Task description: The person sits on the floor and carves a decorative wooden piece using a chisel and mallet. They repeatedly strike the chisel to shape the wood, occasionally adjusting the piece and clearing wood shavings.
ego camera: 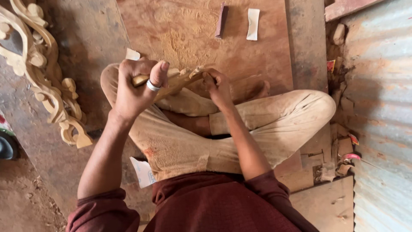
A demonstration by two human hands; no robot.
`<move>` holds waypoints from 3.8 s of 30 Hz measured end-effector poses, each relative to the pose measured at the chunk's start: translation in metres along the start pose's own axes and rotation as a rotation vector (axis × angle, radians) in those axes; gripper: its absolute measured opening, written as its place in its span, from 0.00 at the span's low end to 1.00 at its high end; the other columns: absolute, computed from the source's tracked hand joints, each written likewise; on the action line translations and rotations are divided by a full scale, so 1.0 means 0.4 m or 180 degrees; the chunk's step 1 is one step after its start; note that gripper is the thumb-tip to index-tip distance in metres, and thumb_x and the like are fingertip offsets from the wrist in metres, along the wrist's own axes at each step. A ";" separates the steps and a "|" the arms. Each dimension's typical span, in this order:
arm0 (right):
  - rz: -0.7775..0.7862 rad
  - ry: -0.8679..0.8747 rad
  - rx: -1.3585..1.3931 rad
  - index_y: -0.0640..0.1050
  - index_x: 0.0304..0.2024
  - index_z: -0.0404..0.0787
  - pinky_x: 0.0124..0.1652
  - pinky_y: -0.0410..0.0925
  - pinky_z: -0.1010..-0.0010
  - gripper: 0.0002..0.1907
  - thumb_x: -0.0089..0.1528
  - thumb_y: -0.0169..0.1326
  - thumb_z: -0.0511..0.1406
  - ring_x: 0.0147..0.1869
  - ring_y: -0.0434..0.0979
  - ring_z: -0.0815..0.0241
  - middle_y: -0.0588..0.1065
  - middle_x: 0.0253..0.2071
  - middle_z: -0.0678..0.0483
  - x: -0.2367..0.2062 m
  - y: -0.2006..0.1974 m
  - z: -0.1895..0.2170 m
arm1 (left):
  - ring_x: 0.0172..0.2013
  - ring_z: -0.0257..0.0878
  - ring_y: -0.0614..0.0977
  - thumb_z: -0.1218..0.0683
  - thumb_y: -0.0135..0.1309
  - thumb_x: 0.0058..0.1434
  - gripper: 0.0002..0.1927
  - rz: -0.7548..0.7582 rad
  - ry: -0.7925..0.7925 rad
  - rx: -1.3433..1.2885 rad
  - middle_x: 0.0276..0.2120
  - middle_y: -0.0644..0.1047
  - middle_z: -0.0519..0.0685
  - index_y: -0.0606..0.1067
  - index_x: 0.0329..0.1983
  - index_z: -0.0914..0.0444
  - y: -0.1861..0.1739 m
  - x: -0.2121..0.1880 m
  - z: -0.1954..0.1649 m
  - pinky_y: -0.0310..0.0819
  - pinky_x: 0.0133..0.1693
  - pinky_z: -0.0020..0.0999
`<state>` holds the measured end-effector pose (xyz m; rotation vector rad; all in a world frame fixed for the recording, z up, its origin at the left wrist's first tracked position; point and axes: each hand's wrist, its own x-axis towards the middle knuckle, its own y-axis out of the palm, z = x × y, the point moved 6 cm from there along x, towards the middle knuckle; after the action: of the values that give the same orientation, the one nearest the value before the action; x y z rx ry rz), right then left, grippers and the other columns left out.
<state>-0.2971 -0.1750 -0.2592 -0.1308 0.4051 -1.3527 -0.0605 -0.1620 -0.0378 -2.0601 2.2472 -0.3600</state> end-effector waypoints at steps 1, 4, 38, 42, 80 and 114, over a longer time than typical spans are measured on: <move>-0.0090 -0.0022 0.0149 0.82 0.46 0.36 0.27 0.61 0.75 0.13 0.72 0.49 0.36 0.26 0.68 0.71 0.73 0.25 0.59 -0.002 -0.004 0.004 | 0.24 0.31 0.73 0.55 0.54 0.77 0.22 -0.0039 0.0010 0.0003 0.22 0.76 0.45 0.74 0.23 0.66 -0.003 0.000 -0.001 0.66 0.30 0.28; -0.0277 -0.0171 -0.0096 0.83 0.48 0.36 0.29 0.63 0.76 0.13 0.71 0.50 0.35 0.28 0.70 0.72 0.73 0.24 0.59 -0.015 -0.008 0.016 | 0.24 0.30 0.74 0.55 0.53 0.78 0.23 -0.0097 0.0191 0.0056 0.22 0.76 0.45 0.73 0.24 0.66 -0.006 0.003 -0.011 0.67 0.31 0.28; -0.0113 0.0309 0.1102 0.81 0.45 0.37 0.27 0.59 0.72 0.12 0.72 0.51 0.38 0.26 0.65 0.69 0.70 0.24 0.58 -0.016 0.013 -0.008 | 0.25 0.27 0.75 0.57 0.54 0.70 0.14 -0.0426 -0.0029 -0.0417 0.23 0.74 0.45 0.66 0.31 0.67 0.005 -0.030 0.014 0.70 0.29 0.25; -0.0557 -0.0597 -0.0754 0.83 0.46 0.38 0.36 0.65 0.76 0.12 0.73 0.53 0.39 0.38 0.72 0.78 0.80 0.33 0.55 -0.025 -0.014 0.015 | 0.26 0.28 0.75 0.56 0.54 0.77 0.23 -0.0185 0.0177 -0.0623 0.23 0.75 0.45 0.67 0.23 0.64 0.016 -0.026 0.024 0.68 0.30 0.26; -0.0656 -0.1397 -0.0083 0.78 0.47 0.33 0.44 0.64 0.74 0.06 0.70 0.51 0.28 0.47 0.72 0.67 0.79 0.39 0.57 -0.042 0.012 0.064 | 0.23 0.28 0.65 0.50 0.53 0.76 0.21 -0.0024 0.0089 0.0421 0.20 0.67 0.44 0.72 0.28 0.67 0.071 0.069 -0.123 0.60 0.25 0.28; -0.0012 0.0183 0.0675 0.82 0.53 0.37 0.40 0.68 0.69 0.12 0.71 0.52 0.32 0.41 0.74 0.62 0.78 0.37 0.53 -0.001 0.051 -0.025 | 0.21 0.28 0.67 0.47 0.50 0.77 0.26 -0.0029 -0.0537 0.0163 0.18 0.71 0.44 0.74 0.26 0.67 0.013 0.062 -0.067 0.60 0.24 0.28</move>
<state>-0.2817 -0.1687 -0.2748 0.0831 0.3073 -1.3968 -0.0737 -0.1828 -0.0105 -1.9949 2.1100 -0.2319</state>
